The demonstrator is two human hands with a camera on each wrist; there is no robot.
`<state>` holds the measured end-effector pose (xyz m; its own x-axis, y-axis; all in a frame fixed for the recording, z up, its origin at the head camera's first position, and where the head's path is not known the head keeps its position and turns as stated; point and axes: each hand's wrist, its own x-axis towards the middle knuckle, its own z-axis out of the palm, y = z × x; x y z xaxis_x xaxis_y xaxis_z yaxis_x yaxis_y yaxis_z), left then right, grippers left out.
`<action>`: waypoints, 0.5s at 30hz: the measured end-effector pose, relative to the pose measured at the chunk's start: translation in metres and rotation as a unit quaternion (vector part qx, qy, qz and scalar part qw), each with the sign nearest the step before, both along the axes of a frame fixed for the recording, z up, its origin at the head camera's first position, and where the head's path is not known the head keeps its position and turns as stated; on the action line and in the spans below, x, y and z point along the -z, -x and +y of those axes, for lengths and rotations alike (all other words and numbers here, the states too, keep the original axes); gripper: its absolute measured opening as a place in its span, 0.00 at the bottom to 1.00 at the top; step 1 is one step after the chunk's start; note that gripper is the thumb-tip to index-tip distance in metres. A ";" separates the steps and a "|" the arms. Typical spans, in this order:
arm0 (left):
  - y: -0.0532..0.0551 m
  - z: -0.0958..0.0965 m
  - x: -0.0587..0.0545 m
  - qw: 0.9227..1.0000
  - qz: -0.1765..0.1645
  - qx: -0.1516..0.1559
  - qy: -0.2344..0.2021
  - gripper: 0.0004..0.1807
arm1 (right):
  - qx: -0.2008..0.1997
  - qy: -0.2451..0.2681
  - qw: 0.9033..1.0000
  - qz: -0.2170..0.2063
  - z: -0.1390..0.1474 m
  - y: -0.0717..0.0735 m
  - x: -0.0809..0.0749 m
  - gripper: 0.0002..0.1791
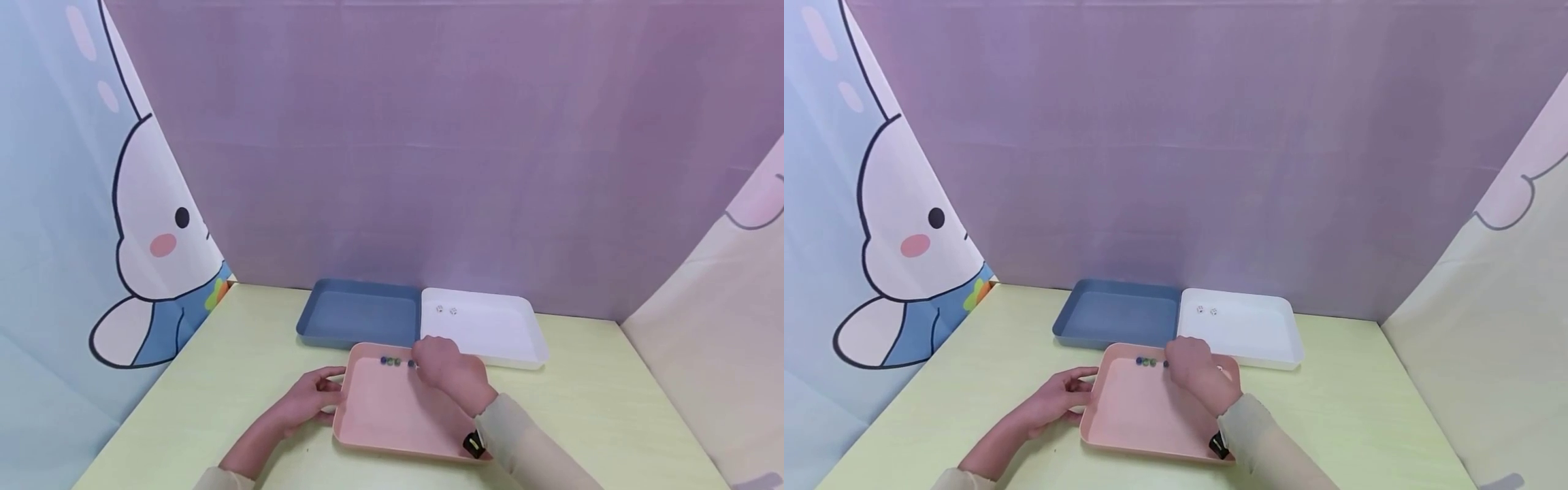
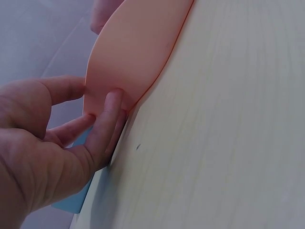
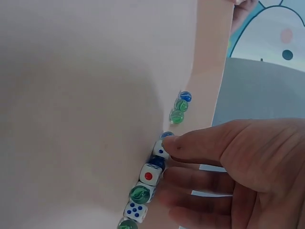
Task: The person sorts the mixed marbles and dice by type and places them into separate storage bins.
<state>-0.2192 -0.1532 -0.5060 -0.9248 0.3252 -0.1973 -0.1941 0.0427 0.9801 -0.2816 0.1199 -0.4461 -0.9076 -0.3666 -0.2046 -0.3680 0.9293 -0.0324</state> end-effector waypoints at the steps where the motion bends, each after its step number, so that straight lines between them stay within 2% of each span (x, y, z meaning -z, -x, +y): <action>1: 0.000 0.000 0.000 1.000 -0.001 0.000 0.000 0.34 | 0.003 0.006 1.000 -0.002 0.001 0.000 0.000 0.13; 8: -0.001 0.000 0.000 1.000 -0.002 -0.001 0.005 0.34 | 0.026 0.026 0.999 -0.015 0.002 -0.004 0.003 0.12; 12: -0.001 0.000 -0.001 1.000 -0.002 0.000 0.005 0.33 | 0.023 0.019 1.000 -0.009 0.002 -0.005 0.004 0.12; 15: 0.000 0.000 -0.001 1.000 -0.004 0.003 0.001 0.33 | 0.003 0.016 1.000 0.001 0.001 -0.004 0.004 0.12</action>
